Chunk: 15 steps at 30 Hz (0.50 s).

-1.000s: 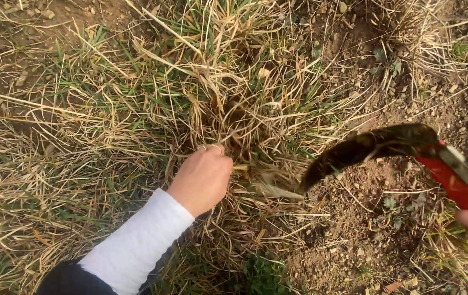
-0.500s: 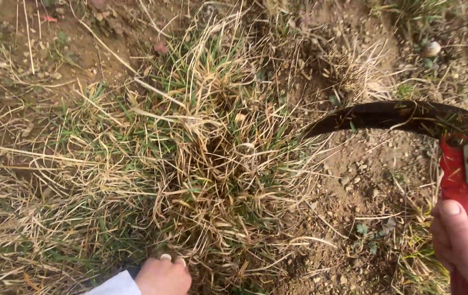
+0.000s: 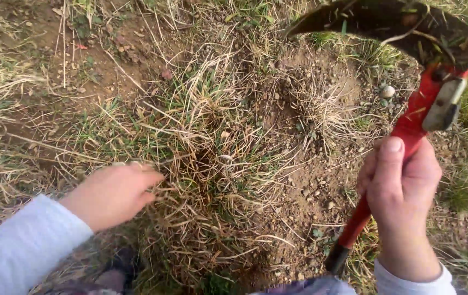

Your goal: The person cuts dry grass in a sloped yard using a hand sickle. They gather clumps of grass with one hand, slice through the stems with the sickle held in the other hand, and pull cut grass aside as they work across patches of the slope.

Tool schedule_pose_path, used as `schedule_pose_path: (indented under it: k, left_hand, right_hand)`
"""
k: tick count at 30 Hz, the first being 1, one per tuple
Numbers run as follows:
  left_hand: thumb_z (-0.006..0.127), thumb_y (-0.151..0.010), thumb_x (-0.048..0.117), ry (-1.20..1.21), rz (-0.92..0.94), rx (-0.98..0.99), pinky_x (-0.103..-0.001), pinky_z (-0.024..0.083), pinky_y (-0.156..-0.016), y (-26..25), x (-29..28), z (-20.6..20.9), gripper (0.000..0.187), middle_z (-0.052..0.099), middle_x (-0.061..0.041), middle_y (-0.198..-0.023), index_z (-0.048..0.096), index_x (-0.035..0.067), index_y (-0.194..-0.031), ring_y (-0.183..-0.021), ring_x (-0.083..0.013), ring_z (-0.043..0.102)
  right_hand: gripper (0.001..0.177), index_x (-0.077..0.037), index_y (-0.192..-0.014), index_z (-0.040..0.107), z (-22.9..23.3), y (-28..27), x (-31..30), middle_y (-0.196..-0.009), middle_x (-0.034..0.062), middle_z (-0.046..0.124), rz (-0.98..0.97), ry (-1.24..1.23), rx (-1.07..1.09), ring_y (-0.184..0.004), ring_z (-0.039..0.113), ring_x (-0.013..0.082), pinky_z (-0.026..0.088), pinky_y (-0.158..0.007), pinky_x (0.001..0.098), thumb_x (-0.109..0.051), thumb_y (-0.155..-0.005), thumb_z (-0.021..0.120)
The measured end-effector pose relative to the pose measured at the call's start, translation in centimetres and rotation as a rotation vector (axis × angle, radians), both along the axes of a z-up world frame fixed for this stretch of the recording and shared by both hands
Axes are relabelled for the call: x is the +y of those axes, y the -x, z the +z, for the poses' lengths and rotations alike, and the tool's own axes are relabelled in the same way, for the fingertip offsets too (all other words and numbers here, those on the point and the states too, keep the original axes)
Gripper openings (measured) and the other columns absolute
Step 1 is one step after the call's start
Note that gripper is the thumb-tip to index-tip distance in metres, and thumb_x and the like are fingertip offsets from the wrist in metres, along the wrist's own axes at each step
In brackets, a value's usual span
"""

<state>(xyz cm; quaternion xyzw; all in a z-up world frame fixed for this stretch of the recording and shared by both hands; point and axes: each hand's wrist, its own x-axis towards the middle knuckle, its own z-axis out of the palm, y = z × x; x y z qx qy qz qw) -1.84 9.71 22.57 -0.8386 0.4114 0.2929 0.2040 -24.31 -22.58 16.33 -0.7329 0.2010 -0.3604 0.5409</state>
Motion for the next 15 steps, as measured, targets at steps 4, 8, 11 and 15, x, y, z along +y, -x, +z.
schedule_pose_path:
  k: [4,8,11,15]
  left_hand:
    - [0.062,-0.092,0.034,0.105,0.221,-0.055,-0.040,0.057,-0.105,-2.3,1.4,1.7,0.048,0.062,-0.005,-0.135,0.055,0.023,-0.138,-0.116,-0.0207,0.070]
    - [0.061,-0.093,0.033,0.170,0.226,-0.079,-0.047,0.061,-0.094,-6.0,0.8,0.0,0.044,0.073,-0.009,-0.117,0.058,0.016,-0.134,-0.105,-0.0241,0.074]
    - [0.064,-0.093,0.028,0.317,0.317,-0.001,-0.043,0.057,-0.100,-10.3,-1.4,-4.0,0.033,0.072,-0.006,-0.120,0.067,0.016,-0.123,-0.105,-0.0223,0.073]
    - [0.061,-0.095,0.021,0.571,0.213,-0.009,-0.047,0.052,-0.101,-17.5,-5.3,-10.9,0.033,0.069,-0.014,-0.118,0.067,0.006,-0.124,-0.111,-0.0302,0.065]
  right_hand:
    - [0.020,-0.009,-0.098,0.041,2.8,-2.6,1.5,-0.063,0.0018,0.042,-0.039,-0.175,-0.045,-0.042,0.042,0.0109,0.035,-0.036,0.0232,-0.021,-0.114,0.038]
    - [0.019,-0.011,-0.099,0.043,2.2,-7.3,1.4,-0.063,0.0014,0.039,-0.024,-0.352,-0.103,-0.041,0.038,0.0107,0.033,-0.034,0.0246,-0.023,-0.112,0.039]
    - [0.023,-0.013,-0.095,0.046,0.3,-10.4,1.9,-0.063,0.0003,0.039,-0.052,-0.599,-0.074,-0.041,0.034,0.0095,0.031,-0.032,0.0244,-0.029,-0.111,0.040]
    - [0.029,-0.009,-0.095,0.048,-3.2,-12.0,3.0,-0.065,0.0021,0.042,-0.132,-0.753,0.133,-0.045,0.036,0.0126,0.032,-0.036,0.0263,-0.027,-0.115,0.038]
